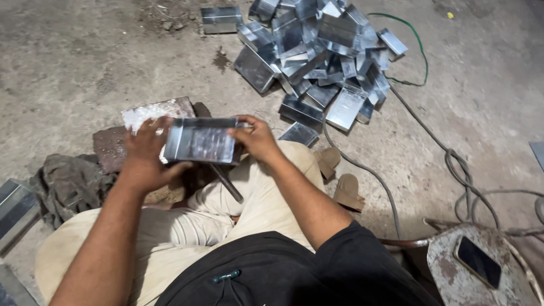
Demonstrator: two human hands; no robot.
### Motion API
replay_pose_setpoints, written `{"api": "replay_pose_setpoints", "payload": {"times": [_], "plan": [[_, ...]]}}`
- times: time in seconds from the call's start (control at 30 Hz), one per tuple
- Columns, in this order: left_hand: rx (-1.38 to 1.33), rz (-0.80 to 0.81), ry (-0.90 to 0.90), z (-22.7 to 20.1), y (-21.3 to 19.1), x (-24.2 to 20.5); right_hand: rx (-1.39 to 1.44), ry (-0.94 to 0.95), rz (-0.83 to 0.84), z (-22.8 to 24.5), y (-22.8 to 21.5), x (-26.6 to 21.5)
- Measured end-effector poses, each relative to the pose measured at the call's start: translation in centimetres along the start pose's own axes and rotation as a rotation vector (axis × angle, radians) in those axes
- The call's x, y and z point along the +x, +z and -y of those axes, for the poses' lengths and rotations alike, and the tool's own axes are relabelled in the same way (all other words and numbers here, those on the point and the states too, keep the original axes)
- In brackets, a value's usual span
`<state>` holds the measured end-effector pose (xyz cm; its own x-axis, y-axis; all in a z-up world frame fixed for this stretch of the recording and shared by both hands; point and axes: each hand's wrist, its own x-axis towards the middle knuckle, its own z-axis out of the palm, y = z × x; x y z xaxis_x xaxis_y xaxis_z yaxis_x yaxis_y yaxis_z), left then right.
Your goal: The person sits on the floor and repeatedly hammers small rectangular metal pieces on a block. They pick up each piece, place it on the block, strike it with a hammer, and then set it aside. The process is repeated for multiple pieces.
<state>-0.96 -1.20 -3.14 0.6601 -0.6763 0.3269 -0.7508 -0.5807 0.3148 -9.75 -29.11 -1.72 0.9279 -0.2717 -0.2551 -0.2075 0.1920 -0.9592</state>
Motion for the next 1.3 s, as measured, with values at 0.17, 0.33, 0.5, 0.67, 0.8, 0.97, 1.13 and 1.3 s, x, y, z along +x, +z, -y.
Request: {"api": "replay_pose_setpoints", "payload": {"times": [0.17,0.33,0.5,0.67,0.8,0.97,1.13,1.3], "plan": [[-0.032,-0.132,-0.090,3.2,0.3,-1.1,0.082,-0.039,-0.265,3.2,-6.2,-0.1],[-0.050,-0.156,-0.125,4.2,1.1,-1.2,0.307,-0.226,-0.455,3.3,-13.9,1.1],[0.004,-0.054,-0.176,4.2,1.9,-1.1,0.522,-0.320,-0.590,1.2,-19.3,0.9],[-0.035,-0.036,-0.206,4.9,2.5,-1.5,0.722,-0.448,-0.722,0.4,-23.4,1.9],[-0.047,-0.025,-0.211,5.4,3.0,-1.6,0.592,-0.191,-0.533,-1.5,-23.5,3.8],[-0.016,-0.021,-0.211,5.7,3.1,-1.5,0.313,-0.056,-0.534,-4.7,-16.2,4.5],[-0.017,-0.041,-0.228,6.3,3.4,-1.9,0.248,-0.087,-0.311,-1.6,-11.1,4.0],[0.005,-0.078,-0.245,6.8,3.8,-1.3,0.151,-0.129,-0.099,-2.1,-5.2,5.3]]}}
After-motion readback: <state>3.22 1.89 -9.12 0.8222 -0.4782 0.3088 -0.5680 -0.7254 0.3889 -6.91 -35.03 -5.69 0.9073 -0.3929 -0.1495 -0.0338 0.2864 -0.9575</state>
